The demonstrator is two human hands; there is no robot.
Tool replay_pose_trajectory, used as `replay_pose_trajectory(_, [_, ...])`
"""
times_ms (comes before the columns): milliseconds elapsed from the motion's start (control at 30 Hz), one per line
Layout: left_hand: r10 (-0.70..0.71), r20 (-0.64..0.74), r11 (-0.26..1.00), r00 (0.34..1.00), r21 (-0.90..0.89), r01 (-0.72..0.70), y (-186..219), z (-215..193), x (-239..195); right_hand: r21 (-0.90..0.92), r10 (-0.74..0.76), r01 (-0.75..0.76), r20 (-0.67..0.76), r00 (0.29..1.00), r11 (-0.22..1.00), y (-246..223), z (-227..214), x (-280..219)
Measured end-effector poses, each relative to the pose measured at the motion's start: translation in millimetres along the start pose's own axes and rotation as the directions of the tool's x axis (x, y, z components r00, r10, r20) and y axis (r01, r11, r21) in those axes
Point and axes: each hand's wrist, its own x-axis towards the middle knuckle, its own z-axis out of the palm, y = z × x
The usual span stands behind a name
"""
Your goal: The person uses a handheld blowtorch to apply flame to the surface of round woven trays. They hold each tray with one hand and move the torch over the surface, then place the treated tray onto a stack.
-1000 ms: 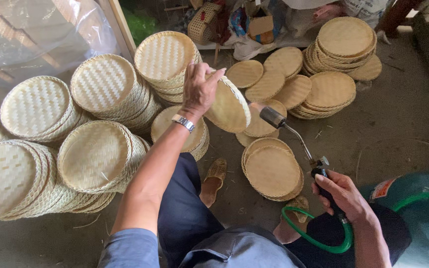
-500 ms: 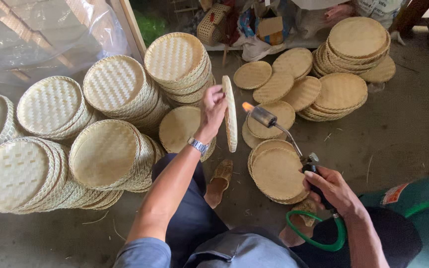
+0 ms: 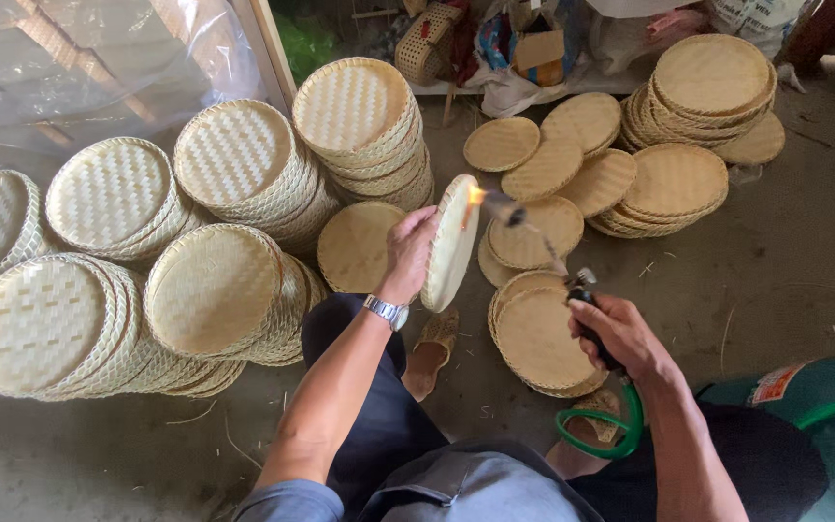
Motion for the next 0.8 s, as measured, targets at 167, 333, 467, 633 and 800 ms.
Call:
replay_pose_trajectory(167, [0.06,0.072,0.978,0.996,0.196,-0.073,10.3,-12.9,-1.2,0.022,-0.051,0.051,0.033,0.998,0.998,1.8,-11.3,-4.5])
replay_pose_trajectory(333, [0.005,0.17,0.997,0.985,0.073,-0.018,21.1,-25.4,8.3,0.017,-0.045,0.045,-0.011,0.999,0.999,12.6,-26.0,-5.5])
replay_pose_trajectory(467, [0.013,0.202,0.997,0.979,-0.08,0.003,31.5,-42.4,15.4,0.013,-0.045,0.046,-0.078,0.996,0.999,14.0,-30.8,-11.1])
replay_pose_trajectory(633, [-0.045,0.156,0.956,0.987,-0.28,0.088,17.9,-37.1,18.6,0.047,-0.086,0.083,0.051,0.995,0.995,16.4,-20.0,-27.6])
replay_pose_trajectory(800, [-0.049,0.131,0.937,0.99,-0.338,0.092,8.6,-31.9,18.4,-0.049,-0.087,0.087,0.012,0.996,0.995,5.4,-20.2,-29.5])
